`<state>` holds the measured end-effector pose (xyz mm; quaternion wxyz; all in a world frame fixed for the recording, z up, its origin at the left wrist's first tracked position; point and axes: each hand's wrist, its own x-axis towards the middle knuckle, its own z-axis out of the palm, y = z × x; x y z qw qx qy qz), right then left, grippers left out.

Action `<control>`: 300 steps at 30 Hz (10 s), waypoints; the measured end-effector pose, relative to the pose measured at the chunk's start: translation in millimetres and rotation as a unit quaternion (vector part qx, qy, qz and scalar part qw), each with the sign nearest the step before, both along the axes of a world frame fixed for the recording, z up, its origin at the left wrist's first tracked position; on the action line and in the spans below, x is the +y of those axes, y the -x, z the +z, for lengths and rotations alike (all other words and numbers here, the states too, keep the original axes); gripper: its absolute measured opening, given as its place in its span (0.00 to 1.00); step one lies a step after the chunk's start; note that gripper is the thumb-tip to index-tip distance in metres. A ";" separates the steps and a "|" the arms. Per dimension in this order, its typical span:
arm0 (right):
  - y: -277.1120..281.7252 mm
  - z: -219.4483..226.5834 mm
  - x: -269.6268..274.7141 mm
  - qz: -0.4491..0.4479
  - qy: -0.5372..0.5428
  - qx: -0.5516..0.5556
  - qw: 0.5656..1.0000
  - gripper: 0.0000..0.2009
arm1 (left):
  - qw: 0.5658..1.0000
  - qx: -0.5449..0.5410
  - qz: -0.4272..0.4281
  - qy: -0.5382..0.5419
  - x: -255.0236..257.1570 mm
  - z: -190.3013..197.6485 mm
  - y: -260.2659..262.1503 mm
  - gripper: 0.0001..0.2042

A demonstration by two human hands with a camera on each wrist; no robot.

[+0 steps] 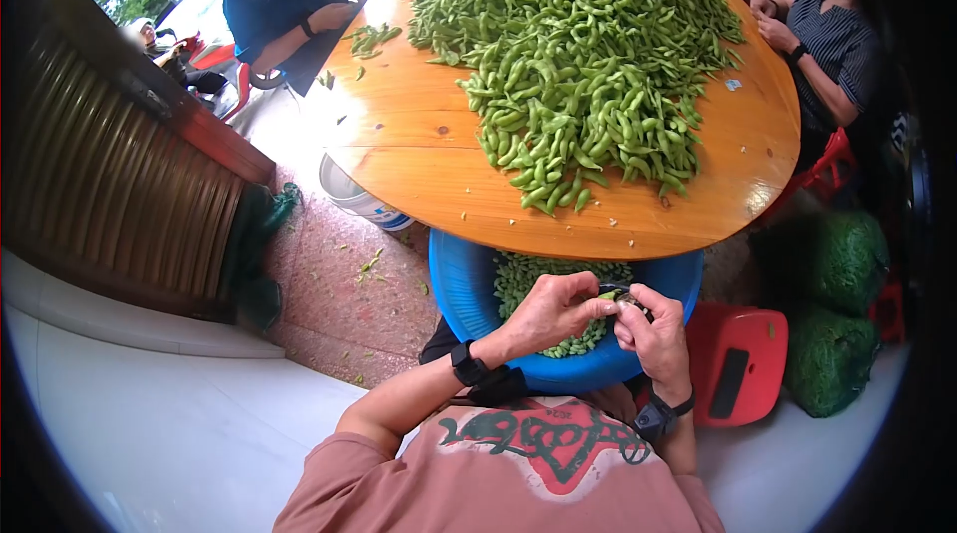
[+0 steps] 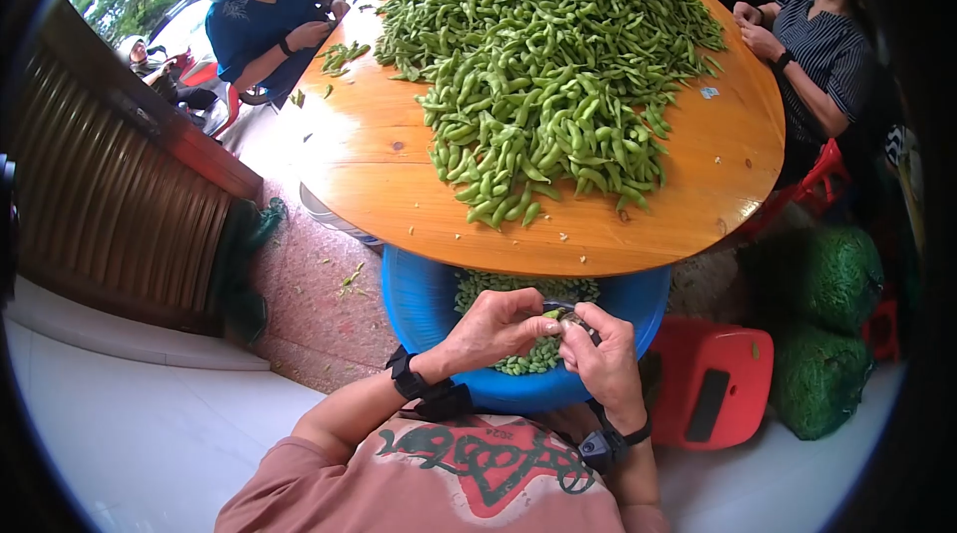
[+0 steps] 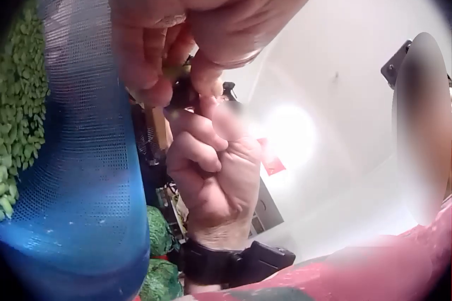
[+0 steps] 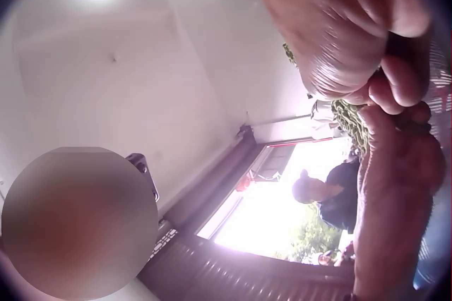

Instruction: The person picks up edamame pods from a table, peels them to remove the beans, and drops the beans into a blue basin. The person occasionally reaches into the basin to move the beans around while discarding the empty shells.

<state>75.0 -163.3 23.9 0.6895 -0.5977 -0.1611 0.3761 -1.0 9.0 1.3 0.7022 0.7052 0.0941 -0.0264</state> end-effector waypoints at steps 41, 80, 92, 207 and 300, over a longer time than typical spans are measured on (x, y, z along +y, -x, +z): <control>-3.1 -14.8 -1.6 0.000 -0.087 0.146 0.986 0.08 | 0.980 0.046 0.073 0.177 -0.3 -7.6 2.2 0.09; 6.1 -20.9 7.3 -0.040 0.097 -0.339 0.935 0.06 | 0.985 -0.081 -0.043 -0.147 3.2 -0.7 5.8 0.03; -30.3 -4.5 -106.7 -0.152 0.332 -0.378 0.851 0.02 | 0.873 -0.190 0.019 -0.448 38.4 39.1 -25.4 0.04; 3.9 -25.0 0.6 -0.082 0.138 -0.337 0.928 0.09 | 0.978 -0.014 -0.117 -0.174 -5.0 -2.3 8.2 0.28; -1.2 -22.7 -0.6 0.011 -0.079 0.005 0.997 0.07 | 0.885 0.067 -0.058 0.457 -4.3 -14.3 15.9 0.17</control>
